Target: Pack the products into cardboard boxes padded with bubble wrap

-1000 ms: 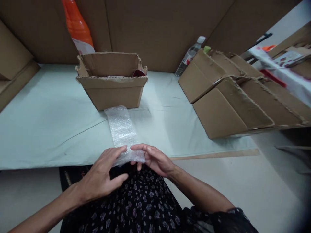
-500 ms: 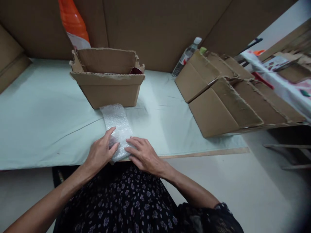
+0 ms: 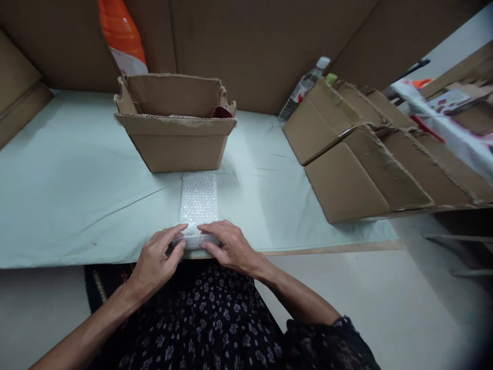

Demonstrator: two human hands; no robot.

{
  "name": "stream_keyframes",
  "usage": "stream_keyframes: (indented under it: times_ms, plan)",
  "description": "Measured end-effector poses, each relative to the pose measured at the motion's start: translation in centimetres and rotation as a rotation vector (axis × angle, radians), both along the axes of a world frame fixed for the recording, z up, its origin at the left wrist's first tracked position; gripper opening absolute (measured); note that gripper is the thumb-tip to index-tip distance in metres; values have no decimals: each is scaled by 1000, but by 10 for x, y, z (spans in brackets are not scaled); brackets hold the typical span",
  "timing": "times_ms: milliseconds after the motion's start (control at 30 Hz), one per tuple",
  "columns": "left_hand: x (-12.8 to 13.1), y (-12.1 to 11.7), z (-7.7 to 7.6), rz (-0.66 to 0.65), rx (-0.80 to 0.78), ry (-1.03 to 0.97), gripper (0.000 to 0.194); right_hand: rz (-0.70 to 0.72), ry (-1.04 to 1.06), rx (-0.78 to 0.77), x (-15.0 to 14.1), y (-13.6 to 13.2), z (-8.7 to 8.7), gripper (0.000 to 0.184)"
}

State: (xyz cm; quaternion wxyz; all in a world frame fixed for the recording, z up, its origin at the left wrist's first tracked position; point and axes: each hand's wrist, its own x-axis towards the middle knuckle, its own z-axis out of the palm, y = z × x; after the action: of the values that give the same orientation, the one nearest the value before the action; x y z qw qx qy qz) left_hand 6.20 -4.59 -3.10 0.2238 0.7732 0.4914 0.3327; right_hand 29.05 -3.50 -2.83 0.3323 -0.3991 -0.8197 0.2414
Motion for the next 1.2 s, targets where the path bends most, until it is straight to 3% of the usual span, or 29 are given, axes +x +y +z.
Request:
stream_keyframes:
  times_ms: [133,233,367,533,733,933,1067,1200]
  plan:
    - [0,8,-3,3,26,1,29,-134,-15,201,9,-3,3,29]
    - [1,12,-4,-1,133,47,25,-43,-176,267,10,-4,3,21]
    - [0,9,-4,-43,276,85,28,22,-253,189,4,-1,-3,18]
    - [-7,2,-3,-130,230,31,29,6,-63,91,2,1,-7,17]
    - [-6,10,-1,-87,144,-4,27,-84,-51,112,5,-7,-2,32]
    - [0,19,-5,12,201,75,26,-52,-251,171,4,1,-7,25]
    - [0,12,-7,-34,301,127,32,-83,-145,99,3,9,-12,23]
    - [-3,9,-9,-73,272,118,32,-76,-64,54,2,8,-12,26]
